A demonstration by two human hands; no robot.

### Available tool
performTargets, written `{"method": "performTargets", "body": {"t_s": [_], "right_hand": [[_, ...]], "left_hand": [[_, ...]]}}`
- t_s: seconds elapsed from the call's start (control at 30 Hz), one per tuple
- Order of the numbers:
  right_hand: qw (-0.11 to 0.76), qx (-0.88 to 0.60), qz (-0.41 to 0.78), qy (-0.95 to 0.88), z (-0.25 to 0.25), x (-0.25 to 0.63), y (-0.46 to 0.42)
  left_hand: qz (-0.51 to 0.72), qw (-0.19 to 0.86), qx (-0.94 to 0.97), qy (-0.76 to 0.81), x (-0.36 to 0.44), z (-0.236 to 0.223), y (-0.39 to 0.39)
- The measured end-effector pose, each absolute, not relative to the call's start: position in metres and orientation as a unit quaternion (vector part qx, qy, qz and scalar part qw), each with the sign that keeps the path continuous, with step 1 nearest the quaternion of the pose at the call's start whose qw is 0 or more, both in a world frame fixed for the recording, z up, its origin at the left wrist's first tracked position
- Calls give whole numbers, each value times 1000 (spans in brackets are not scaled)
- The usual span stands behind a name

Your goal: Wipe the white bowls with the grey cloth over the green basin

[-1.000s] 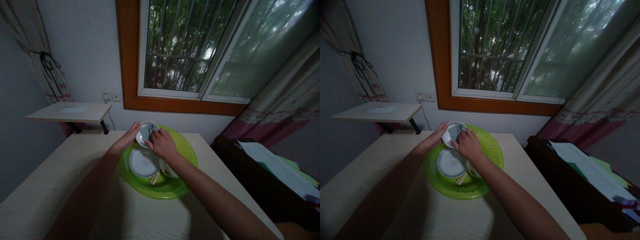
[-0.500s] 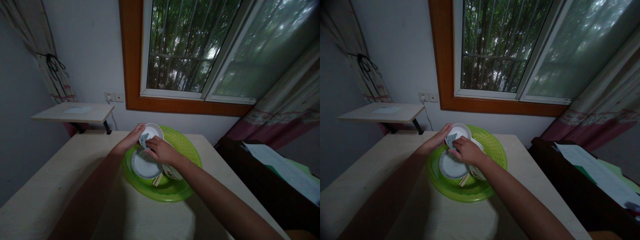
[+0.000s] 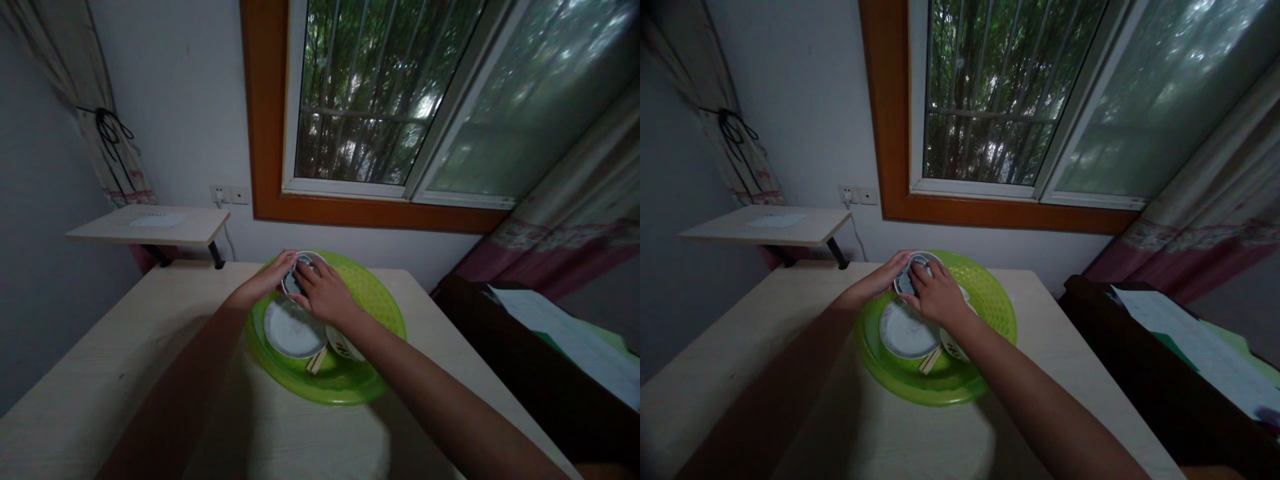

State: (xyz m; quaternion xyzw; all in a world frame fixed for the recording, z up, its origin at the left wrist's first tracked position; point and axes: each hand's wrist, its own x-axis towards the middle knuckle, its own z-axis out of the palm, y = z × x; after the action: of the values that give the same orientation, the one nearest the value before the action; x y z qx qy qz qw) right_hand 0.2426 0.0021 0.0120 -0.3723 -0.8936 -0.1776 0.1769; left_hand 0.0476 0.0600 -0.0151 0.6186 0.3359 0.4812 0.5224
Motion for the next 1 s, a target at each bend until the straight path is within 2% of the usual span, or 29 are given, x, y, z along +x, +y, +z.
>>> {"method": "performTargets", "body": {"t_s": [0.43, 0.67, 1.0], "right_hand": [[138, -433, -189, -870, 23, 244, -3], [134, -344, -122, -921, 18, 245, 0], [207, -248, -10, -946, 4, 245, 4]], "left_hand": [[481, 529, 591, 374, 45, -5, 52], [487, 524, 594, 368, 44, -6, 53], [483, 512, 607, 368, 44, -9, 57]]}}
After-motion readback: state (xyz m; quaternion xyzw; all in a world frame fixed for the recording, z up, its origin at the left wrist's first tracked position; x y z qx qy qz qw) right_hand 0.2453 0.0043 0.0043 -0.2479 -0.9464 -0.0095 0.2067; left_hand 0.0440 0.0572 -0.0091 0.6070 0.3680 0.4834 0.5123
